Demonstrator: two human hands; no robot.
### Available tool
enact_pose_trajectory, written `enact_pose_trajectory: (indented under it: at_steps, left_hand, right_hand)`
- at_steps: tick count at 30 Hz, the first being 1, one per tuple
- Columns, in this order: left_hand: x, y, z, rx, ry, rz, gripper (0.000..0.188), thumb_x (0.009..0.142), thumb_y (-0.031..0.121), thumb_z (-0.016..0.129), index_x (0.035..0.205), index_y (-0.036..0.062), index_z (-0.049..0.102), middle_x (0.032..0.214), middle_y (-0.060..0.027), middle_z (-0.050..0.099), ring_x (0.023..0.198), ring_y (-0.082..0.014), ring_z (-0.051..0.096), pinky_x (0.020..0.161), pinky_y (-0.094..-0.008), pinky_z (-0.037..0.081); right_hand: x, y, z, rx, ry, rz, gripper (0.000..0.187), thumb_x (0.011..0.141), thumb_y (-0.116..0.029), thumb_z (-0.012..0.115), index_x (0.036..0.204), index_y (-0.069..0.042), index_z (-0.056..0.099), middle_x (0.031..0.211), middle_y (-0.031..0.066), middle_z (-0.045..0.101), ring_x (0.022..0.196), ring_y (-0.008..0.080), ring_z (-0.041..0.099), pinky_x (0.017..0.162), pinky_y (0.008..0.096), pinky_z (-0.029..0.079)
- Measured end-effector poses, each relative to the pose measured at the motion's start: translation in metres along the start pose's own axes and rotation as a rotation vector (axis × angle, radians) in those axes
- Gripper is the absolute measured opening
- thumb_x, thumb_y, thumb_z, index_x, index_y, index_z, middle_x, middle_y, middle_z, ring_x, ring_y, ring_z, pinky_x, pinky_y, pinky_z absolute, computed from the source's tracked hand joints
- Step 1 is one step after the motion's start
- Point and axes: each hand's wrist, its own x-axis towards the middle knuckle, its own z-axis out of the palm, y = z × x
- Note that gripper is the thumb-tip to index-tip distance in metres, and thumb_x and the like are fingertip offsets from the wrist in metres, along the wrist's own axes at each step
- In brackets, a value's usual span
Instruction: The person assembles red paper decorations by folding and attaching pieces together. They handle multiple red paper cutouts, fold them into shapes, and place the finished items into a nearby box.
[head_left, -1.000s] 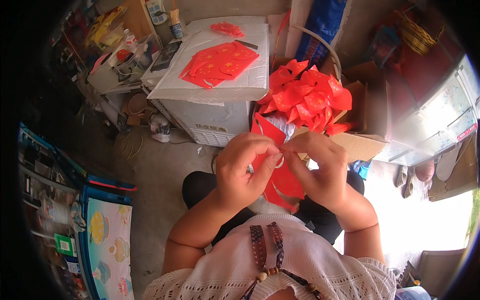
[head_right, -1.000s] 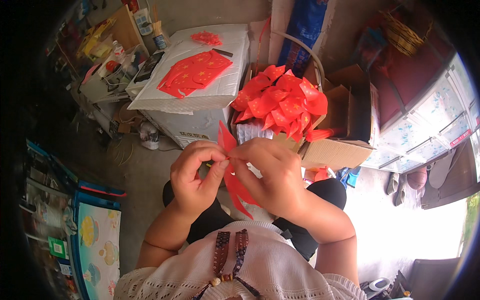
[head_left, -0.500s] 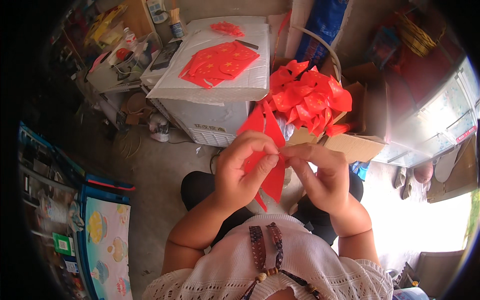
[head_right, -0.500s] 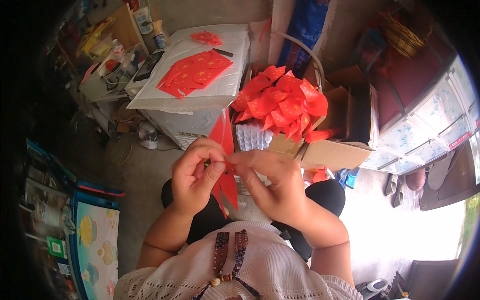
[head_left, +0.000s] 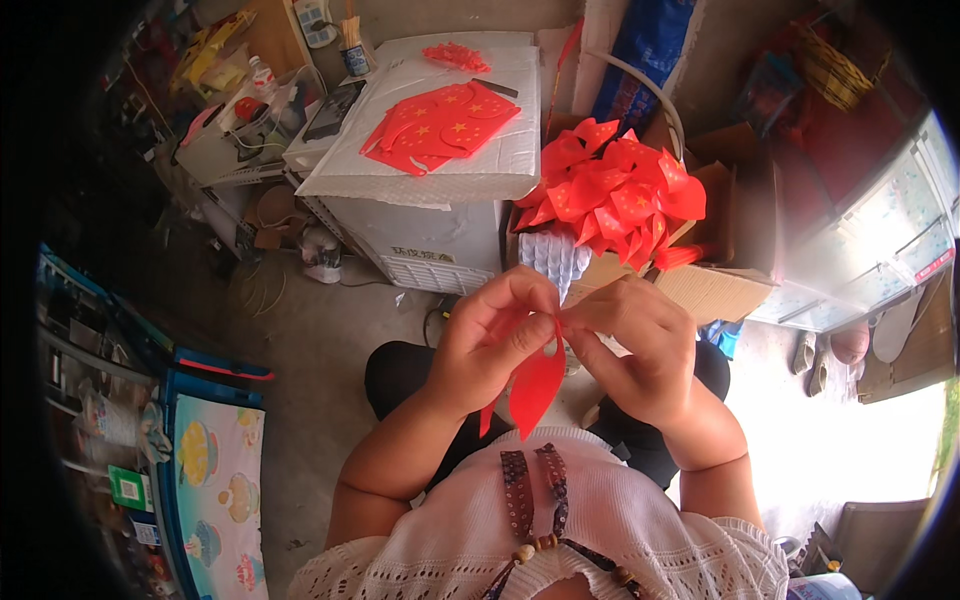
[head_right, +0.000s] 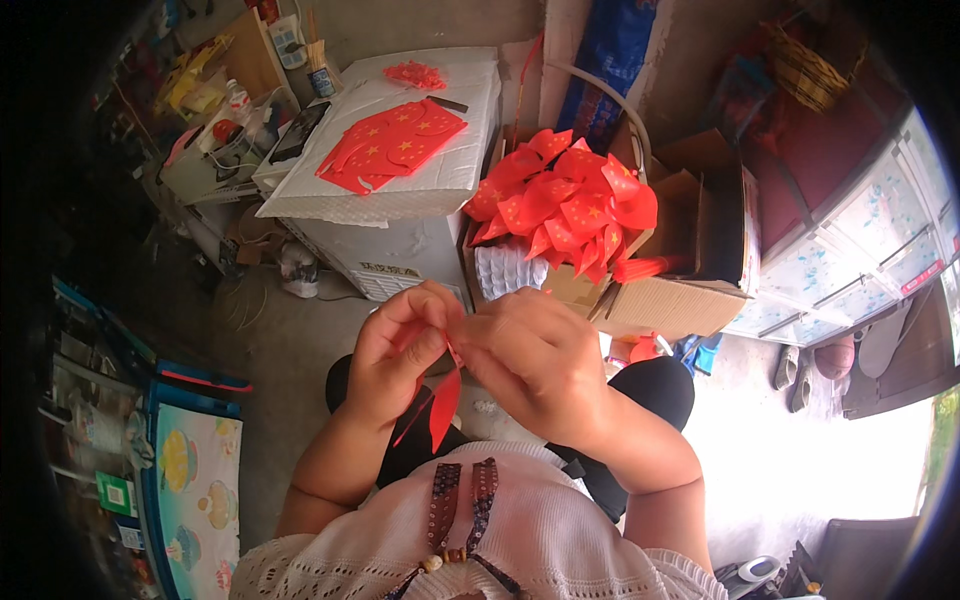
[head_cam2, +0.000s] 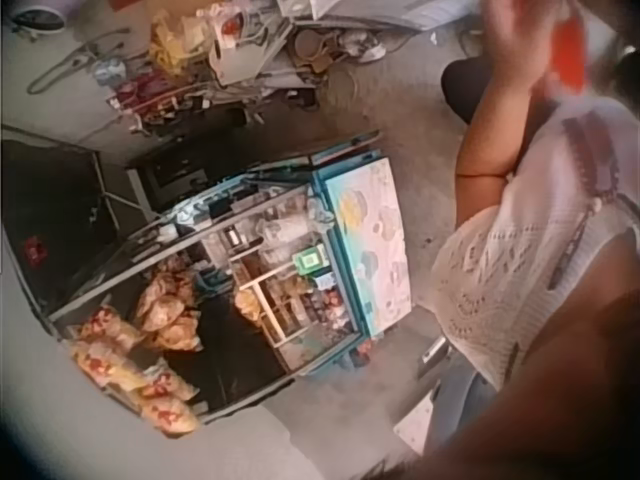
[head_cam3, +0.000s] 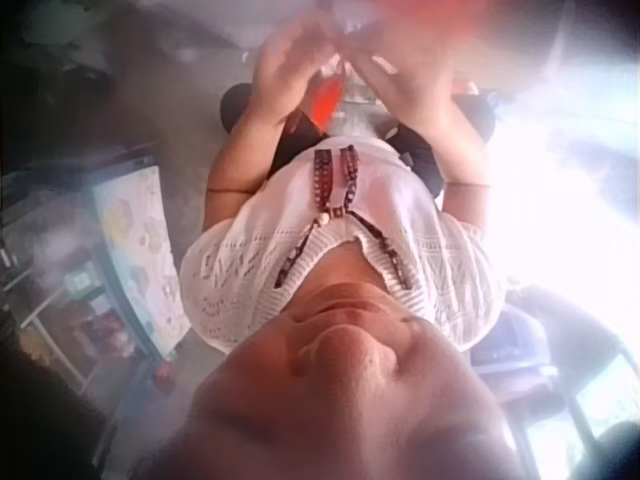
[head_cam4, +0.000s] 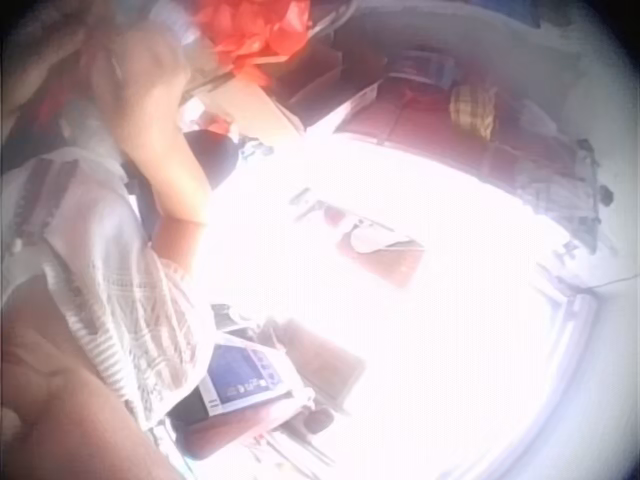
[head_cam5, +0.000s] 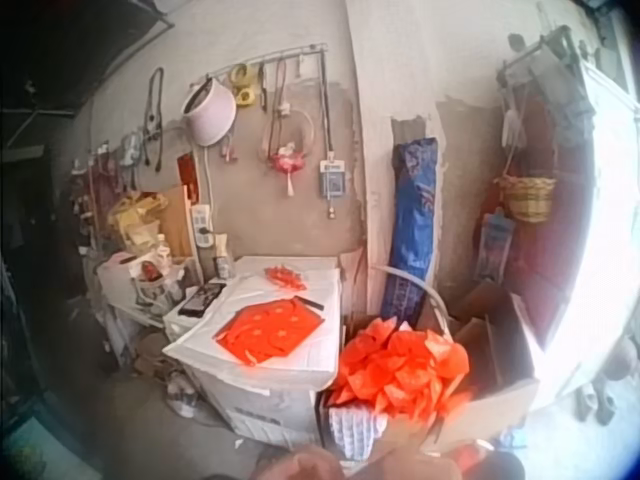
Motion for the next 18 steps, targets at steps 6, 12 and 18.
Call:
enact_pose_trajectory:
  at_steps: [6,12,18]
  left_hand:
    - [-0.001,0.007,0.002,0.016,0.027,-0.138,0.01,0.099,0.01,0.061,0.104,0.0023,0.057,0.098,0.0006,0.058,0.091,-0.0062,0.054,0.083,-0.0225,0.045]
    - [-0.002,0.001,-0.006,-0.023,0.018,-0.179,0.009,0.098,0.008,0.061,0.104,0.0024,0.058,0.1,0.0008,0.06,0.095,-0.0055,0.055,0.085,-0.0222,0.046]
    - [-0.002,0.001,-0.009,-0.119,-0.017,-0.277,0.007,0.097,0.006,0.063,0.103,0.0031,0.059,0.099,0.0013,0.06,0.094,-0.0053,0.056,0.083,-0.0221,0.046]
  right_hand:
    - [0.002,-0.002,-0.005,-0.365,-0.04,-0.208,0.028,0.062,-0.002,0.073,0.089,-0.001,0.068,0.08,0.0059,0.057,0.067,0.0221,0.054,0.06,0.034,0.044]
    - [-0.001,-0.003,-0.009,-0.569,-0.14,-0.352,0.029,0.06,-0.014,0.067,0.086,-0.003,0.066,0.083,0.0048,0.054,0.074,0.0203,0.054,0.069,0.0343,0.043]
    - [-0.001,0.005,-0.011,-0.528,-0.159,-0.368,0.021,0.062,-0.015,0.066,0.081,-0.006,0.064,0.083,0.0043,0.053,0.075,0.0207,0.053,0.072,0.0354,0.041]
